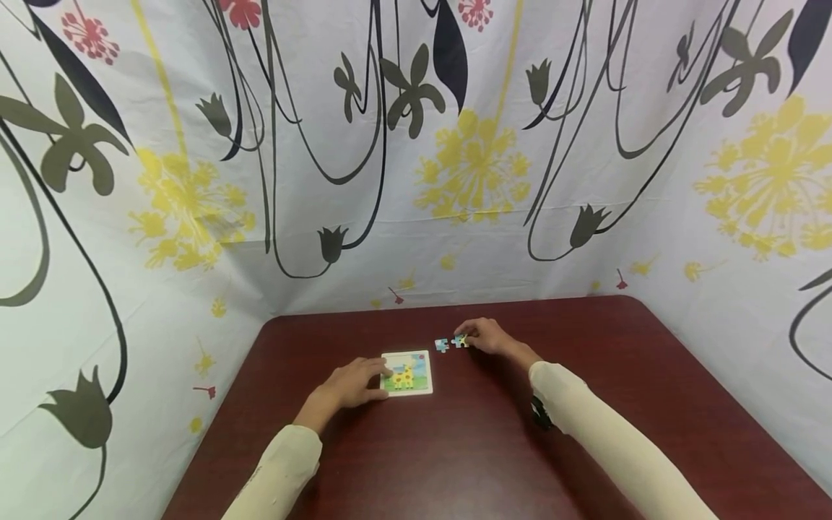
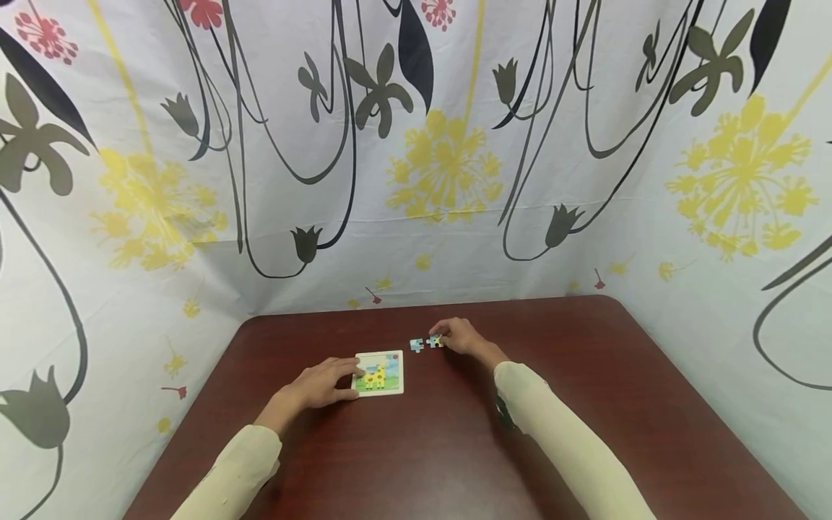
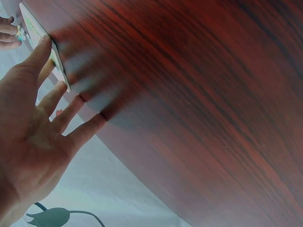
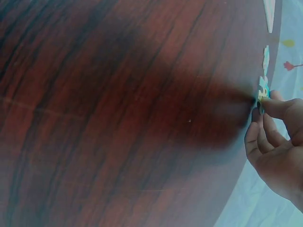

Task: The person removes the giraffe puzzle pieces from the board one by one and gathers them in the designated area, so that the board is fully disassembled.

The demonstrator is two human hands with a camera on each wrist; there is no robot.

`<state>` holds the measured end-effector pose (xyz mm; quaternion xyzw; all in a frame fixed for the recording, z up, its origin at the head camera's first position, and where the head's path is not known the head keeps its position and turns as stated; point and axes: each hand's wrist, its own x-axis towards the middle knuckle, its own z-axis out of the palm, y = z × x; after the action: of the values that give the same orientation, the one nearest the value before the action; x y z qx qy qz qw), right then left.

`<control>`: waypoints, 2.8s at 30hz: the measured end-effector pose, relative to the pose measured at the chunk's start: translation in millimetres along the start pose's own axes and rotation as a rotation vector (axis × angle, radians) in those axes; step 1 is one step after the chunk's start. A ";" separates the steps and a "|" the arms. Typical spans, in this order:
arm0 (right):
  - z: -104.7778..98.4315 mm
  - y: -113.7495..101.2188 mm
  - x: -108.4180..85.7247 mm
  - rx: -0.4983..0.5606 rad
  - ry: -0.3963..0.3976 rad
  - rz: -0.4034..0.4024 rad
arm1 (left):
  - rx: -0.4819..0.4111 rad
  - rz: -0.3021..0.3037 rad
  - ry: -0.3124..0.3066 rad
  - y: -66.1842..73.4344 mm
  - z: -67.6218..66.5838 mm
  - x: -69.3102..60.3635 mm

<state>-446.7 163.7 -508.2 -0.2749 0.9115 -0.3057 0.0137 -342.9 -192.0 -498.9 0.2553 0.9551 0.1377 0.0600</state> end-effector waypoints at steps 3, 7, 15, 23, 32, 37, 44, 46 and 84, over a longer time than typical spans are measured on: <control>2.1 1.8 0.5 -0.010 0.018 0.006 | 0.001 -0.003 0.002 0.0 0.3 0.7; 3.8 1.5 0.9 -0.018 0.025 0.011 | -0.005 -0.001 0.003 0.0 0.2 1.0; 7.1 -1.3 1.8 -0.025 0.021 0.006 | -0.006 0.003 0.004 0.5 0.0 -0.2; 9.7 -1.7 4.2 -0.023 0.042 -0.007 | -0.010 0.001 0.006 0.7 -0.7 -1.7; 10.6 -10.2 1.5 0.002 0.027 -0.030 | 0.011 -0.011 -0.005 1.2 -2.9 -0.6; 15.6 -17.1 -0.5 0.002 0.021 -0.048 | -0.001 -0.010 -0.005 0.9 -1.8 -0.3; 20.9 -27.8 -0.9 -0.005 0.014 -0.095 | -0.002 -0.011 -0.008 0.3 -0.5 0.3; 23.0 -29.6 -0.8 -0.009 0.013 -0.112 | 0.000 -0.013 -0.009 0.5 -0.4 0.4; 65.0 -70.8 12.9 -0.042 -0.030 -0.279 | 0.012 -0.033 -0.020 4.2 -3.3 1.3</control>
<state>-410.2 74.4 -519.2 -0.4038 0.8703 -0.2813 -0.0209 -342.7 -188.5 -494.5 0.2410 0.9594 0.1284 0.0705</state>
